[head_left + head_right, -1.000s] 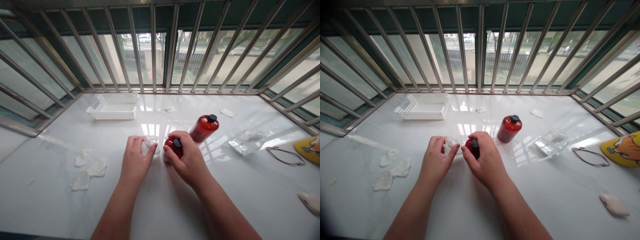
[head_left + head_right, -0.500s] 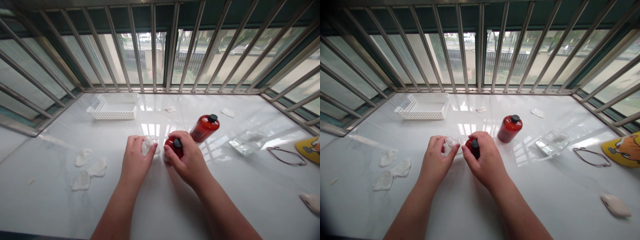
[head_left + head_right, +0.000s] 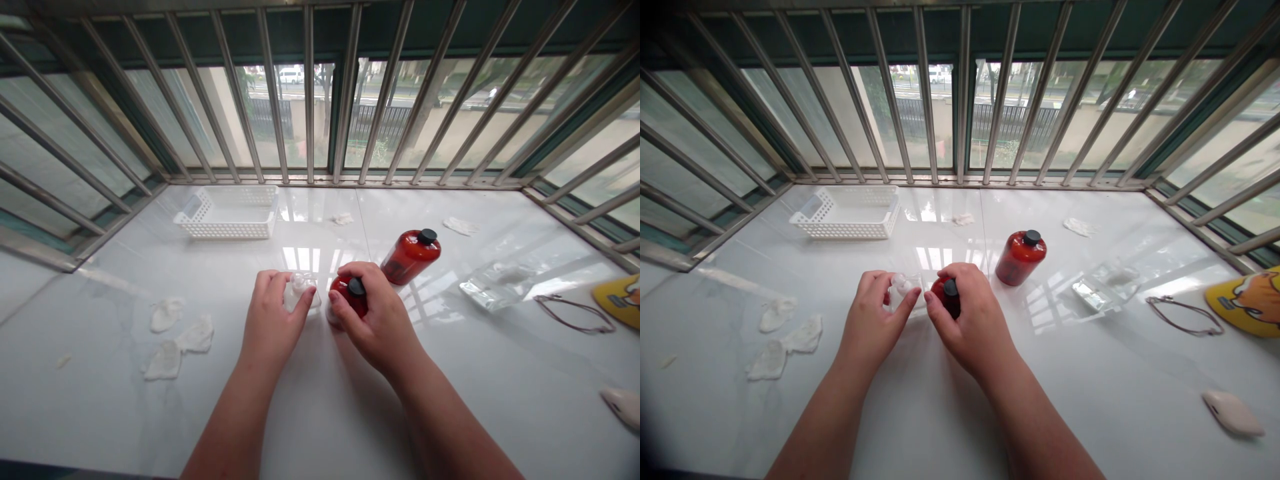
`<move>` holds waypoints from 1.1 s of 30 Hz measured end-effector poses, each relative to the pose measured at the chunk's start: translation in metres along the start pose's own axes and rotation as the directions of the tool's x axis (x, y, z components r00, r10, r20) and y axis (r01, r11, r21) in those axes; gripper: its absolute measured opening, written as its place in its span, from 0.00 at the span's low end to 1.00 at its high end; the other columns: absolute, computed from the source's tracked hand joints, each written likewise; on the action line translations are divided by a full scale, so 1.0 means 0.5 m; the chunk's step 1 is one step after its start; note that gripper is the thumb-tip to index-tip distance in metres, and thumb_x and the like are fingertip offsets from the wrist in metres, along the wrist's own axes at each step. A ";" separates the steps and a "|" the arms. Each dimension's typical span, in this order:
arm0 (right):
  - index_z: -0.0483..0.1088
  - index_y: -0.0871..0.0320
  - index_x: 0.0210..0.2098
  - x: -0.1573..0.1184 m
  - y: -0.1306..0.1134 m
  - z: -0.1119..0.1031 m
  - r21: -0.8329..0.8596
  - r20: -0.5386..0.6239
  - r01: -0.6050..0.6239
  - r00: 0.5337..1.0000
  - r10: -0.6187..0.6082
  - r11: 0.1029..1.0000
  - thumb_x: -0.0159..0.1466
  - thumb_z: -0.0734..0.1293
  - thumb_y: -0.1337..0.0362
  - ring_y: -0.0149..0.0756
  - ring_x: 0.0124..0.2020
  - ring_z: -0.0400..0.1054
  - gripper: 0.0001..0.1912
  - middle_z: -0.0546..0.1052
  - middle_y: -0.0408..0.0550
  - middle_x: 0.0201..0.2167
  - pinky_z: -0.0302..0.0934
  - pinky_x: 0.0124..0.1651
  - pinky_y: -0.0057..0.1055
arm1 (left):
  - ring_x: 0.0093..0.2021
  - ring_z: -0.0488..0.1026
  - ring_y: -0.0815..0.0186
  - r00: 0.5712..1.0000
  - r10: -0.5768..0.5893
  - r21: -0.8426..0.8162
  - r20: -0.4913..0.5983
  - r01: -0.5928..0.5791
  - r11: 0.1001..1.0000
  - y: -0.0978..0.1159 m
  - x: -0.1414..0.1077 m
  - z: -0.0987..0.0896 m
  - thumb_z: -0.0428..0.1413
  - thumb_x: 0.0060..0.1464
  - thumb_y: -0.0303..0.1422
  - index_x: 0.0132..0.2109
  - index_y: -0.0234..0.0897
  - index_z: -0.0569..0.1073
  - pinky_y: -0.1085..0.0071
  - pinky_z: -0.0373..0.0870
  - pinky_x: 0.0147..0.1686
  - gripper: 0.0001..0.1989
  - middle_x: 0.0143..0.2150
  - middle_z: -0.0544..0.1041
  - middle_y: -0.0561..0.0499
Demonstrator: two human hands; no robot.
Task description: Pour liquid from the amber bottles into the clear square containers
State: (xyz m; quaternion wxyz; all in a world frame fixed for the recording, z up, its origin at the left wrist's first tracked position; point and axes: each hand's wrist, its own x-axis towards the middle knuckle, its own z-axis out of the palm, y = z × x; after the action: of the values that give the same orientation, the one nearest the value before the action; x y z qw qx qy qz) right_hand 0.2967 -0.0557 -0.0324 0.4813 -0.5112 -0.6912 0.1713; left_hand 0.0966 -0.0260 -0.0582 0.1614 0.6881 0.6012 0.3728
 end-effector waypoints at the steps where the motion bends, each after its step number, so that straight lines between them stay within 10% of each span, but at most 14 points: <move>1: 0.70 0.51 0.54 0.000 0.000 0.000 0.000 0.001 0.001 1.000 -0.001 1.000 0.74 0.70 0.62 0.46 0.52 0.74 0.11 0.78 0.50 0.50 0.68 0.56 0.44 | 0.42 0.76 0.57 1.000 0.001 0.000 0.000 -0.001 1.000 0.000 0.000 0.000 0.65 0.66 0.45 0.47 0.42 0.77 0.57 0.78 0.53 0.13 0.52 0.74 0.47; 33: 0.70 0.51 0.54 0.000 -0.002 0.000 0.009 0.000 -0.006 1.000 0.006 1.000 0.74 0.70 0.61 0.47 0.52 0.74 0.10 0.78 0.51 0.50 0.69 0.56 0.45 | 0.46 0.78 0.53 0.998 0.014 -0.038 -0.060 -0.016 0.999 -0.001 0.002 -0.005 0.68 0.63 0.46 0.45 0.42 0.78 0.57 0.80 0.48 0.14 0.48 0.77 0.47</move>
State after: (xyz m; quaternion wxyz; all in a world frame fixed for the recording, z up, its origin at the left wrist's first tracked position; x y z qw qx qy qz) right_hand 0.2961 -0.0558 -0.0317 0.4830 -0.5112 -0.6887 0.1760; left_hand 0.0947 -0.0253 -0.0565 0.1539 0.6781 0.5931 0.4059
